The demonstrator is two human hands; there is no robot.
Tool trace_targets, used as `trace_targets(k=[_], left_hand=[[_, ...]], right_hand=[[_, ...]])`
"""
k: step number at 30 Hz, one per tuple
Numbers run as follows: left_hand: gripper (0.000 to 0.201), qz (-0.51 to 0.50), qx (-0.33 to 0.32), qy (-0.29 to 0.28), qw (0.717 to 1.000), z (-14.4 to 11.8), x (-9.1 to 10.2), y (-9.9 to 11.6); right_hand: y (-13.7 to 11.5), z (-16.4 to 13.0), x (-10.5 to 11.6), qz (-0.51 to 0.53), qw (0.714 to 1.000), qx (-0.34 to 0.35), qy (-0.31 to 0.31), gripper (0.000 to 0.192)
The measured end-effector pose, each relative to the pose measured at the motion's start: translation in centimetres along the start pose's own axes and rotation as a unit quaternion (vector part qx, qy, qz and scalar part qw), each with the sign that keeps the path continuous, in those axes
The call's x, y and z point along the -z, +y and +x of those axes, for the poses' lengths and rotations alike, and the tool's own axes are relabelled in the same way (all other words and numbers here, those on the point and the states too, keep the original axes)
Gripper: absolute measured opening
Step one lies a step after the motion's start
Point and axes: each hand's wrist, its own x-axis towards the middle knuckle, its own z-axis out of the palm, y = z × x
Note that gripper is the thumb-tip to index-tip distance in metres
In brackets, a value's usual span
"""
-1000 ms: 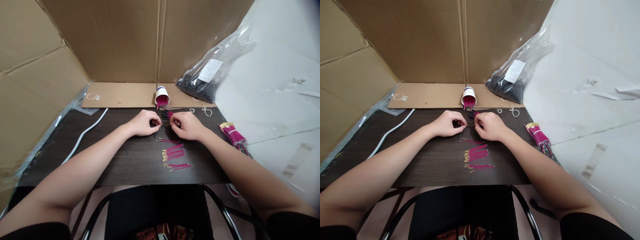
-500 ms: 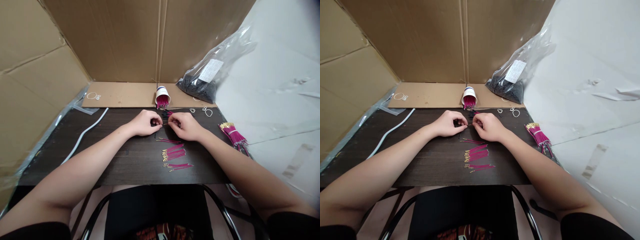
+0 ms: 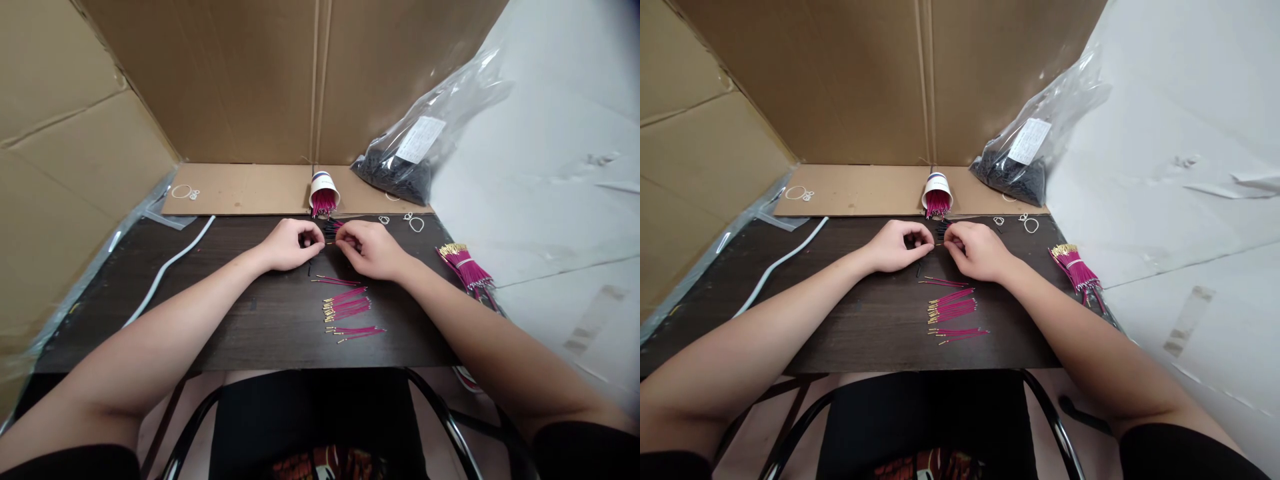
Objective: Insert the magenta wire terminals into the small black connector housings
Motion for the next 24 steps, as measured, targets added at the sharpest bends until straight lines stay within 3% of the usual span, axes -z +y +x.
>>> trace_targets(k=[24], left_hand=[[0.021, -0.051, 0.022, 0.007, 0.998, 0.11, -0.4, -0.14]], right_hand=[[-0.01, 0.02, -0.19, -0.004, 1.0, 0.01, -0.005, 0.007]])
